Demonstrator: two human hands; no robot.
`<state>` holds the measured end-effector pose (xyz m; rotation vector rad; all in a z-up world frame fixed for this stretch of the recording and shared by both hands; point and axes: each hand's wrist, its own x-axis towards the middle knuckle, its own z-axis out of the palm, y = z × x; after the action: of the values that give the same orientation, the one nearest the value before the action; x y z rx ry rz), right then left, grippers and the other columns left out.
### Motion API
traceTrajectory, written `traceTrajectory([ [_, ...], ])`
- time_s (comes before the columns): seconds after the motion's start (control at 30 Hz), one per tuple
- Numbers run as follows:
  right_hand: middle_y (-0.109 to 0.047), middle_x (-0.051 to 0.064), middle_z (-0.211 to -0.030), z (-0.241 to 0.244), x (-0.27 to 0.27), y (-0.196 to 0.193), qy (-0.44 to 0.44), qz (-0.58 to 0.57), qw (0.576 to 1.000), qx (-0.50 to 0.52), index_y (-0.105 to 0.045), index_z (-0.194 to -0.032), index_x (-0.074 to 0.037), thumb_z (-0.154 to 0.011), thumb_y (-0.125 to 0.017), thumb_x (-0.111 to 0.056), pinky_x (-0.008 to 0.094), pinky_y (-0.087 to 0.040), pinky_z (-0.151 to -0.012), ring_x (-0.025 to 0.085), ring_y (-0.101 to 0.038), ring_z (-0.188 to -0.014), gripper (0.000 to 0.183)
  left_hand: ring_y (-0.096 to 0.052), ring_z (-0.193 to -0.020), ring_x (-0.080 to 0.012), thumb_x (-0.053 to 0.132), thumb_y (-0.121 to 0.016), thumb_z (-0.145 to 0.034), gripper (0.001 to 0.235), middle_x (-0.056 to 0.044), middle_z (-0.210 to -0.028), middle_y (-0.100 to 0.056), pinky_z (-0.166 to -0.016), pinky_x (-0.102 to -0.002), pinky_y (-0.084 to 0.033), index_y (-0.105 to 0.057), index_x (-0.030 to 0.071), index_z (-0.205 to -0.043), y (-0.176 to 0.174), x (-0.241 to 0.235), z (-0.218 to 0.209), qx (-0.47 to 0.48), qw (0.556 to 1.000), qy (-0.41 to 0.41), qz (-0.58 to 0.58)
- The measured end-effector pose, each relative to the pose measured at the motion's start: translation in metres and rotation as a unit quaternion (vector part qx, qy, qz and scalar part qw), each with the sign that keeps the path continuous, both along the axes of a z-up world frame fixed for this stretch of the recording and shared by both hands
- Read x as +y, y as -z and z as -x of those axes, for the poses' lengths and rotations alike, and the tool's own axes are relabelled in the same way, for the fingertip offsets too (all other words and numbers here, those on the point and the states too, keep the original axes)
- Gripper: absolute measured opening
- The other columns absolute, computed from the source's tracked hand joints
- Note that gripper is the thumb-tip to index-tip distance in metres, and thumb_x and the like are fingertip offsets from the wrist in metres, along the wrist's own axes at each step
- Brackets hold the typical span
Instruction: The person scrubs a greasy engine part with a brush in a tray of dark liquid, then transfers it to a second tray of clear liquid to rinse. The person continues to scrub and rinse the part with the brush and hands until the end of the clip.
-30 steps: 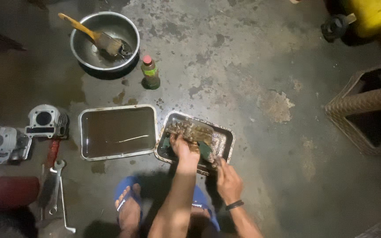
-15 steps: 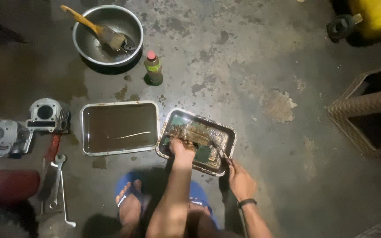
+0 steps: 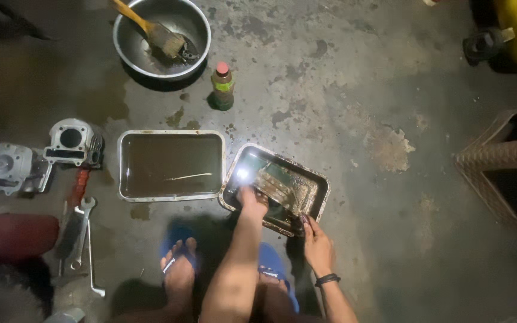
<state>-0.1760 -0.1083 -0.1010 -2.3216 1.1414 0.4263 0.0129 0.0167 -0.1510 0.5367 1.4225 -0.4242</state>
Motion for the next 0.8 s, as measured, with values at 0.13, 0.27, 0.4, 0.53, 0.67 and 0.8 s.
traceTrajectory([
  [0.13,-0.075,0.001,-0.122,-0.01,0.012,-0.022,-0.039,0.044,0.998,0.014,-0.06,-0.143,-0.035,-0.1,-0.037,-0.059,0.036,-0.057,-0.054,0.023,-0.073,-0.07,0.054,-0.063,-0.083,-0.0192,0.031,-0.044,-0.108,0.035,-0.013,-0.114,-0.069,-0.057,-0.027,-0.045,-0.055,0.009,-0.133,-0.05,0.01,0.004,-0.013,0.999,0.032,-0.013],
  [0.27,-0.067,0.001,-0.138,-0.015,0.013,-0.035,-0.037,0.022,0.999,-0.014,-0.065,-0.137,-0.033,-0.1,-0.041,-0.052,0.051,-0.057,-0.086,0.037,-0.069,-0.111,0.048,-0.054,-0.058,-0.013,0.054,-0.046,-0.104,0.056,-0.006,-0.085,-0.066,-0.046,-0.026,-0.04,-0.061,0.009,-0.133,-0.061,0.005,0.021,-0.072,0.996,0.046,-0.014],
  [0.4,-0.072,0.003,-0.128,-0.005,0.001,-0.01,-0.079,0.08,0.994,-0.011,-0.066,-0.136,-0.026,-0.103,-0.039,-0.05,0.037,-0.06,-0.053,0.026,-0.076,-0.078,0.049,-0.063,-0.103,-0.0317,0.053,-0.056,-0.093,0.056,-0.012,-0.119,-0.061,-0.077,-0.044,-0.054,-0.056,0.015,-0.134,-0.068,0.005,0.034,-0.143,0.986,0.017,-0.084],
  [0.53,-0.072,0.004,-0.116,0.004,0.0,-0.005,-0.236,0.155,0.951,0.128,-0.052,-0.149,-0.029,-0.107,-0.038,-0.044,0.028,-0.049,-0.049,0.018,-0.07,-0.069,0.046,-0.069,-0.102,-0.0259,0.022,-0.073,-0.09,0.06,-0.017,-0.132,-0.067,-0.078,-0.034,-0.055,-0.043,0.024,-0.141,-0.062,0.004,0.037,-0.165,0.972,0.125,-0.11],
  [0.67,-0.075,0.006,-0.115,0.01,-0.024,-0.004,-0.156,0.114,0.981,0.016,-0.063,-0.136,-0.033,-0.104,-0.038,-0.048,0.03,-0.057,-0.047,0.023,-0.076,-0.081,0.043,-0.068,-0.106,-0.0255,0.0,-0.072,-0.089,0.044,-0.013,-0.124,-0.072,-0.08,-0.037,-0.059,-0.058,0.019,-0.126,-0.019,-0.004,0.041,-0.248,0.942,0.057,-0.217],
  [0.8,-0.072,-0.007,-0.086,0.021,-0.03,-0.03,-0.178,0.174,0.964,-0.09,-0.066,-0.137,-0.034,-0.103,-0.041,-0.048,0.029,-0.051,-0.045,0.013,-0.062,-0.059,0.044,-0.07,-0.102,-0.0206,0.0,-0.066,-0.094,0.038,-0.008,-0.118,-0.072,-0.084,-0.035,-0.062,-0.062,0.016,-0.128,-0.038,0.008,0.034,-0.252,0.929,0.16,-0.219],
])
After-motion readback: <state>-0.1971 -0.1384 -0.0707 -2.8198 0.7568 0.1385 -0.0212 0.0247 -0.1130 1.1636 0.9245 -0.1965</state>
